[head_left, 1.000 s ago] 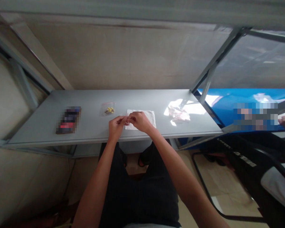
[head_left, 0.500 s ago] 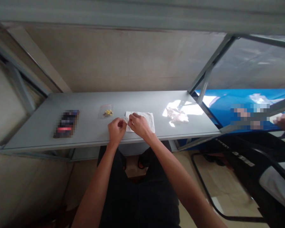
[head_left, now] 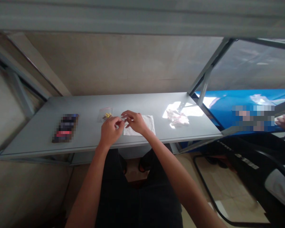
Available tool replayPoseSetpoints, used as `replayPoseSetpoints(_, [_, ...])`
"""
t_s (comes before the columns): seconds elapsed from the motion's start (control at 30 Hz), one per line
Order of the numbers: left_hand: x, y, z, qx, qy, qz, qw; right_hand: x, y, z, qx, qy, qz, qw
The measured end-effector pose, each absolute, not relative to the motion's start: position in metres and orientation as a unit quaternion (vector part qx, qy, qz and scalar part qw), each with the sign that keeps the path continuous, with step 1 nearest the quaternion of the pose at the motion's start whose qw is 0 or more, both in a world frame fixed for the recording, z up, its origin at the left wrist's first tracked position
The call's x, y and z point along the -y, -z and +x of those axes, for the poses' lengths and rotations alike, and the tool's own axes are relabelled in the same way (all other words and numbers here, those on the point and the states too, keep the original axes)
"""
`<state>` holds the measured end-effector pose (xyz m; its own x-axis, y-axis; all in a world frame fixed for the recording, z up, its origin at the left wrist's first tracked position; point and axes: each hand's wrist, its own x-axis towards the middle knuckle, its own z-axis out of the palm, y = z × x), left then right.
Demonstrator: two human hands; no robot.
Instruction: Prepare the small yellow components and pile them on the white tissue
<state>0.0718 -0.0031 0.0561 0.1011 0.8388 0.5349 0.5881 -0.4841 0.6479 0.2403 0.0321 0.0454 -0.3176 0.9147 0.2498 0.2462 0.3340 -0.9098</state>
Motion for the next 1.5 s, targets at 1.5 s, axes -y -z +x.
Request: replayPoseSetpoints(1.5, [-0.030, 0.007, 0.089, -0.497, -0.525, 0.648, 0.240, -0.041, -0.002, 0.324, 0.500, -0.442, -0.442, 0.599])
